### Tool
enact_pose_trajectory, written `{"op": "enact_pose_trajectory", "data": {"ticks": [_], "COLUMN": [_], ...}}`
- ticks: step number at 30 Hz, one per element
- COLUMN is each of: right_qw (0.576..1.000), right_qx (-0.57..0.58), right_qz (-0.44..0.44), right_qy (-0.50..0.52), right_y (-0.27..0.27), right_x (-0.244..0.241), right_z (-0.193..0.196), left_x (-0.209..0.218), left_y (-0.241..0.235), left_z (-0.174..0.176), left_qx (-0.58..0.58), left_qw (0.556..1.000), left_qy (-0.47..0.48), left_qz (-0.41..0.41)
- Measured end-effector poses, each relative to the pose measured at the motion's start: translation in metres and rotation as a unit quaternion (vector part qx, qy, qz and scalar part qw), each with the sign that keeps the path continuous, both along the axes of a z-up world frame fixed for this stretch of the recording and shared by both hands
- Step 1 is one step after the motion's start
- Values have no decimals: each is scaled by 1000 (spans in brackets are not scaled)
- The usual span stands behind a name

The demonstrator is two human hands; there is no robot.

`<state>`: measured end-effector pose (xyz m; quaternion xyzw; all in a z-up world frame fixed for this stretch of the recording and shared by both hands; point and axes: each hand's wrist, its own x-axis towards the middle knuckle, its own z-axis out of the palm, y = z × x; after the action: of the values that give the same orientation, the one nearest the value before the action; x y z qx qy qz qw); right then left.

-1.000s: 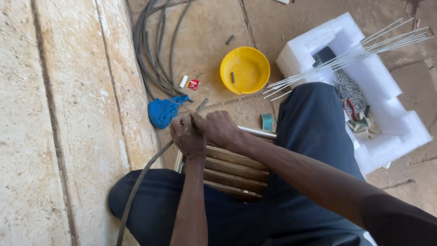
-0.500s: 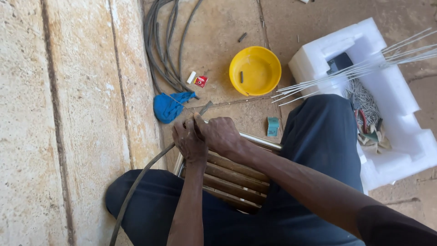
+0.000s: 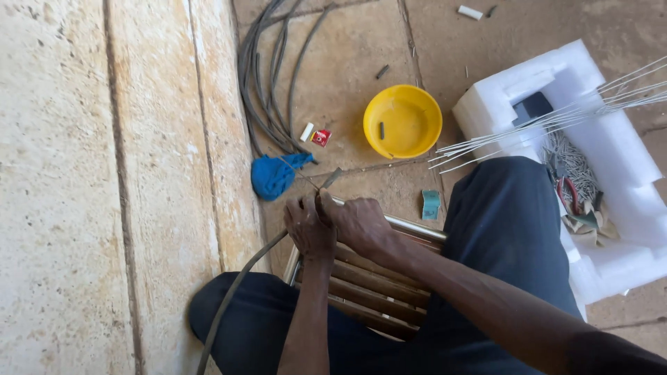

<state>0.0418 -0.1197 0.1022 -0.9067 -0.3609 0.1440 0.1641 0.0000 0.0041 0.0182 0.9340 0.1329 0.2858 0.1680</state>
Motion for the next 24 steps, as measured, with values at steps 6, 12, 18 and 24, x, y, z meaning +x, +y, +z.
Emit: {"op": "enact_pose_trajectory", "data": {"ticks": [6, 12, 18, 24], "right_qw": [997, 998, 999, 998], "right_qx": [-60, -56, -40, -52], "right_qz": [-24, -11, -19, -20], "right_qy": [38, 16, -21, 20], "right_y": [-21, 8, 3, -14], "right_x": [-19, -4, -8, -16], "right_z": [7, 0, 6, 25], "left_x": [0, 0, 2, 5], "left_y": [0, -1, 0, 2], "left_z": [-5, -6, -13, -16], "left_qx": [-35, -44, -39, -41], "left_qw": [999, 999, 999, 999], "left_qy": [5, 11, 6, 8], "left_qz": [3, 6, 7, 9]}}
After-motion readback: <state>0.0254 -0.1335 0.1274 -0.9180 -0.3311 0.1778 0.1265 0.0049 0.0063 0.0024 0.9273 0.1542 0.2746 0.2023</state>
